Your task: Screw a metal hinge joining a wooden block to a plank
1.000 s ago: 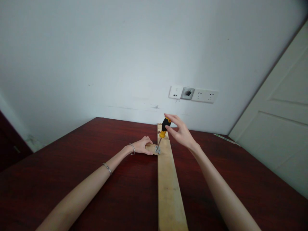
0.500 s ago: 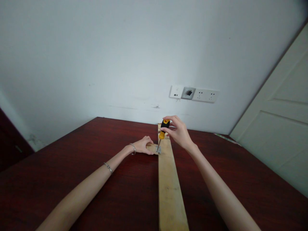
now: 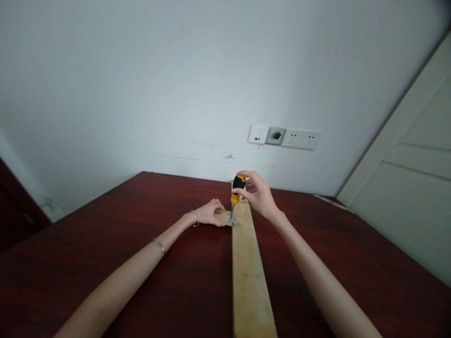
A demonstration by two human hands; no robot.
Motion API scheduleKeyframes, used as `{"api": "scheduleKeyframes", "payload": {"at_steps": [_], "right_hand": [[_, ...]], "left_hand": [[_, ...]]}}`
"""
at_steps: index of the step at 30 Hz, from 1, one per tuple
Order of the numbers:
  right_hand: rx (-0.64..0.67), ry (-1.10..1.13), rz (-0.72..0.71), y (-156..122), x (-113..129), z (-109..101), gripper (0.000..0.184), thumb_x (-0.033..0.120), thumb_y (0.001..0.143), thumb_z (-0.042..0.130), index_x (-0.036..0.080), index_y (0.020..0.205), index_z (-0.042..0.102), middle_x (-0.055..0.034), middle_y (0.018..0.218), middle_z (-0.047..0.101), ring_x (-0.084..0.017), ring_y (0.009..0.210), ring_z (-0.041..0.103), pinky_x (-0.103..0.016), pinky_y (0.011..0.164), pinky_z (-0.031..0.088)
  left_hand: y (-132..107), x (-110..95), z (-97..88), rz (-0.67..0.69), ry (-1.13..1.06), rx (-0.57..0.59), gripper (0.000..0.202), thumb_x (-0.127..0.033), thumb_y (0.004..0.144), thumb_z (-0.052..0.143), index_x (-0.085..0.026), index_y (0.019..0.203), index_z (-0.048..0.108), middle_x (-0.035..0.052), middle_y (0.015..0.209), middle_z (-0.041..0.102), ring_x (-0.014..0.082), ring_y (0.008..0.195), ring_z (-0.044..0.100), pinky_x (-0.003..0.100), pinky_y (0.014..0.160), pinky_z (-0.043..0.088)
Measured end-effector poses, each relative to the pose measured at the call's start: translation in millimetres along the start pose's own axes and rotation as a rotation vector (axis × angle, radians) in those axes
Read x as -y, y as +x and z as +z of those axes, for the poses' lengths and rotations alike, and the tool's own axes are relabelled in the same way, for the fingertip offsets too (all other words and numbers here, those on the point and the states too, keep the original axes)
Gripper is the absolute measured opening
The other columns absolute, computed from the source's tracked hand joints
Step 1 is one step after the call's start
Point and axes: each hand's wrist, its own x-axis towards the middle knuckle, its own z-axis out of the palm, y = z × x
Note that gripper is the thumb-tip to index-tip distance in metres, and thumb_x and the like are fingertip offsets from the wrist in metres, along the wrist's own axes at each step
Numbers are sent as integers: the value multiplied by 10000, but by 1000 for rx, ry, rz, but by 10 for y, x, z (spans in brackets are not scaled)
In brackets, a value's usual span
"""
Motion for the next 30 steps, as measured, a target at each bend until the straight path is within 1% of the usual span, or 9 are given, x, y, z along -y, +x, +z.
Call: {"api": "scheduleKeyframes", "payload": {"at_steps": [2, 4, 8, 12, 15, 20, 24, 27, 30], "right_hand": [[-3, 33, 18, -9, 11, 16, 375, 349, 798, 655, 264, 1152, 566, -68, 1084, 561, -191, 892, 608, -278, 579, 573], [18, 49, 32, -17, 32, 11, 390, 342, 822, 624, 264, 1196, 548, -75, 1128, 556, -193, 926, 601, -280, 597, 581], [84, 46, 52, -22, 50, -20, 409, 303, 887, 516, 278, 1294, 499, -84, 1239, 548, -181, 911, 591, -260, 557, 573], [58, 12, 43, -13, 53, -11, 420, 333, 842, 592, 279, 1256, 538, -88, 1133, 556, -182, 868, 584, -253, 518, 561], [50, 0, 35, -10, 88, -4, 455, 345, 804, 639, 273, 1243, 544, -90, 1082, 530, -204, 912, 564, -245, 495, 550], [137, 55, 13, -14, 121, -28, 485, 295, 899, 483, 319, 1378, 412, -89, 1139, 521, -201, 952, 537, -245, 511, 548], [81, 0, 4, -10, 60, -9, 471, 338, 860, 567, 297, 1321, 477, -90, 1089, 537, -207, 942, 540, -260, 534, 550], [26, -9, 23, -10, 37, 19, 493, 370, 798, 651, 265, 1259, 510, -96, 1140, 551, -218, 964, 553, -257, 533, 544], [41, 4, 45, -18, 54, 21, 476, 365, 826, 612, 253, 1273, 493, -96, 1207, 558, -204, 938, 572, -255, 533, 543]], "left_hand": [[-1, 1, 5, -4, -6, -4, 550, -453, 563, 783, -146, 988, 618, 47, 970, 520, 223, 918, 478, 335, 827, 405], [-2, 4, 10, -7, -16, -6, 568, -455, 563, 784, -134, 1000, 615, 55, 979, 516, 226, 927, 481, 337, 830, 407], [-5, 10, 14, 6, -31, -6, 569, -451, 567, 788, -123, 999, 614, 64, 993, 513, 231, 947, 480, 341, 849, 411], [-7, 8, 12, 6, -23, -4, 559, -444, 575, 786, -123, 999, 615, 62, 981, 514, 228, 932, 480, 341, 837, 416], [-9, 0, 7, -7, -9, -3, 566, -438, 574, 788, -115, 1004, 613, 62, 972, 506, 225, 918, 480, 340, 828, 419], [-9, -7, 2, 5, -14, 0, 567, -435, 577, 788, -111, 1008, 615, 67, 978, 508, 229, 936, 475, 337, 844, 414], [-8, 1, 6, 2, -10, 1, 563, -444, 578, 785, -123, 1008, 615, 60, 978, 509, 226, 931, 479, 334, 839, 414], [-8, 6, 10, -7, -2, 4, 568, -447, 576, 785, -124, 1009, 611, 57, 973, 503, 222, 918, 481, 333, 828, 416], [-9, 1, 9, -2, -6, 1, 561, -441, 578, 784, -123, 1007, 612, 59, 974, 504, 223, 922, 478, 333, 828, 414]]}}
